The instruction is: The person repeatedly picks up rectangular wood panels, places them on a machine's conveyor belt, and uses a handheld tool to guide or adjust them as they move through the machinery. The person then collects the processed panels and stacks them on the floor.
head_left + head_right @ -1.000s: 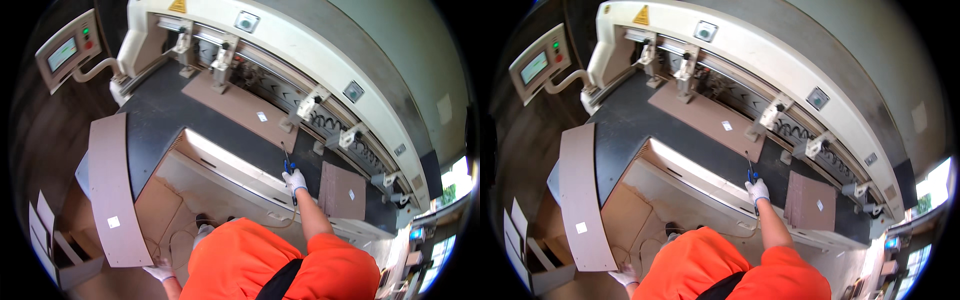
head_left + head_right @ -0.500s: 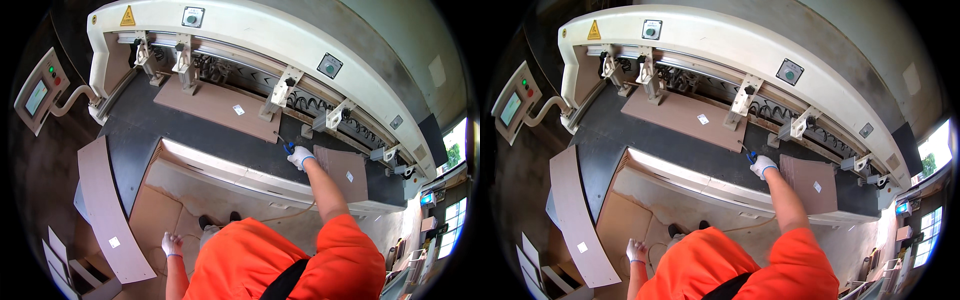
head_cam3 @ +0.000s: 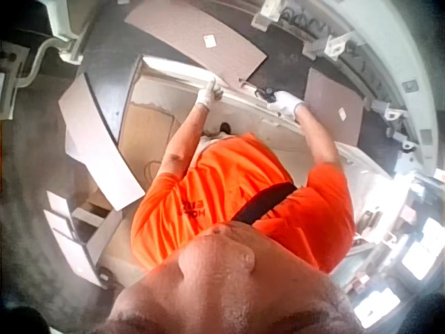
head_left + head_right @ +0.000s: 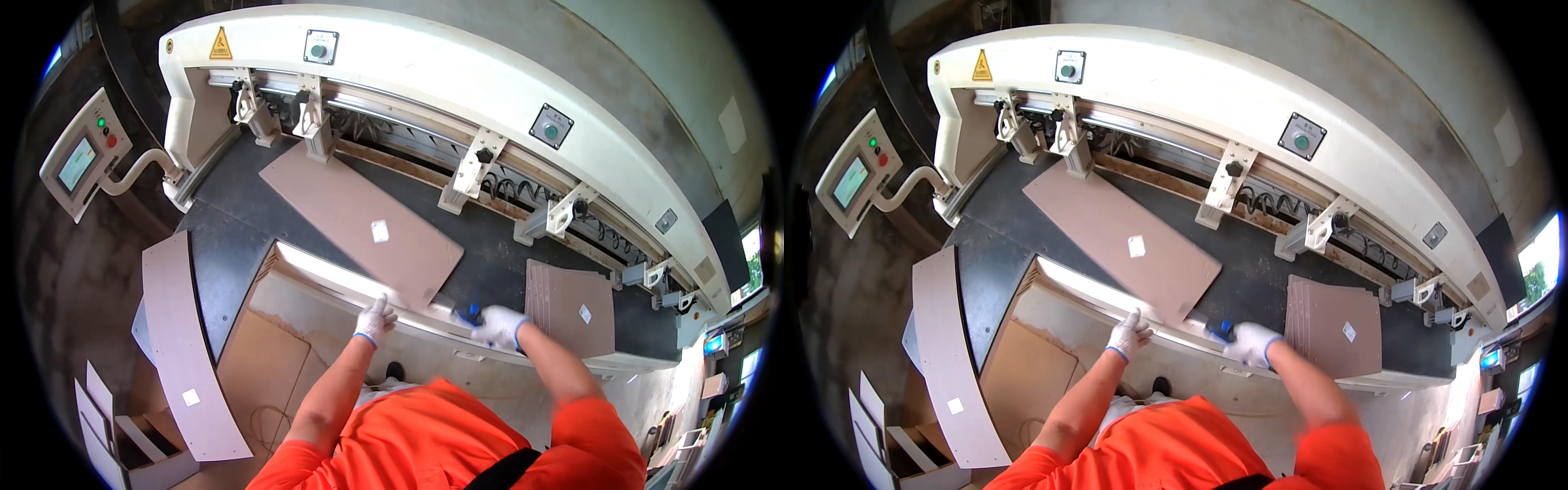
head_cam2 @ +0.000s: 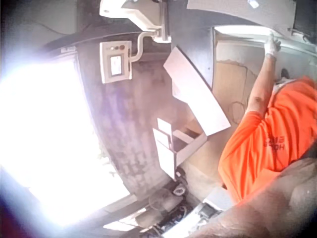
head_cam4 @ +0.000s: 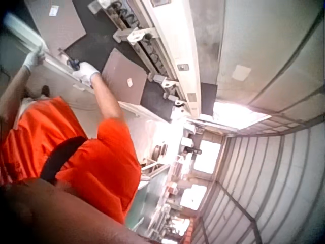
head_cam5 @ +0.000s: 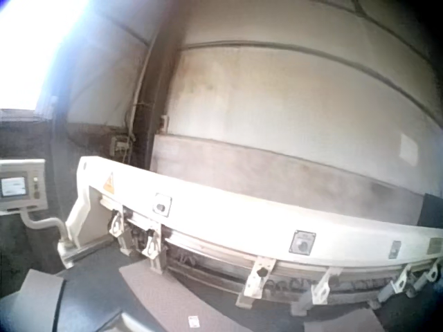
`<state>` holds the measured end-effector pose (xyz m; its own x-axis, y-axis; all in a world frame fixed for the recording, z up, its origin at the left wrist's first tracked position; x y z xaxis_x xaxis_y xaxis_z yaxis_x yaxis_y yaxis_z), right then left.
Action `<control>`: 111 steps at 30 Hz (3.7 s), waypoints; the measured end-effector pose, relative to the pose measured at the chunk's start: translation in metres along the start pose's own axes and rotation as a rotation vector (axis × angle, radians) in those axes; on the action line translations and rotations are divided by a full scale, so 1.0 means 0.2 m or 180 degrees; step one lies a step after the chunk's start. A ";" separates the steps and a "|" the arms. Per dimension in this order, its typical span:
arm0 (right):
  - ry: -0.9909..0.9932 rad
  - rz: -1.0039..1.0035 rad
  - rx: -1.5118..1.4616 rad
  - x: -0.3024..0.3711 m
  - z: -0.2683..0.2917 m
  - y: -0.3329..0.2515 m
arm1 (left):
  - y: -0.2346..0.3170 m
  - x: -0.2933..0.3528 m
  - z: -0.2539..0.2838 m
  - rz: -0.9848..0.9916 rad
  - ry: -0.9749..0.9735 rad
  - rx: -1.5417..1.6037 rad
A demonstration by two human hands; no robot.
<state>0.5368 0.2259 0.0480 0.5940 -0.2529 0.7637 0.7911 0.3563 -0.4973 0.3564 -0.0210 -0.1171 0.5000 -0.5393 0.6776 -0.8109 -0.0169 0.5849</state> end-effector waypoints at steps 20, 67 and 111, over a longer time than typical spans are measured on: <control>-0.1442 0.0689 -0.2251 -0.52 -1.02 -0.51 | -0.49 1.10 0.74 -0.0711 0.1927 0.0287; 0.0651 0.0955 -0.3162 -0.26 -0.57 -0.19 | 0.00 1.70 1.19 -0.2124 0.0759 0.0913; 0.3811 0.1509 -0.2809 -0.13 -0.10 -0.54 | 1.68 -0.54 0.12 -0.2383 0.1454 -0.6318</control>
<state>0.4392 0.1767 0.0745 0.2315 -0.9700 -0.0742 0.0820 0.0955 -0.9920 0.0216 0.0120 -0.0045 0.7503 -0.6608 0.0194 0.6572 0.7487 0.0870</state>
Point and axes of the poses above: each hand's wrist, its own x-axis away from the middle knuckle, its own z-axis out of the back of the hand, y = z × x, the point moved 7 cm from there along -x, towards the middle knuckle, and after that the axes turned 13 degrees about -x, right-handed, at the moved point
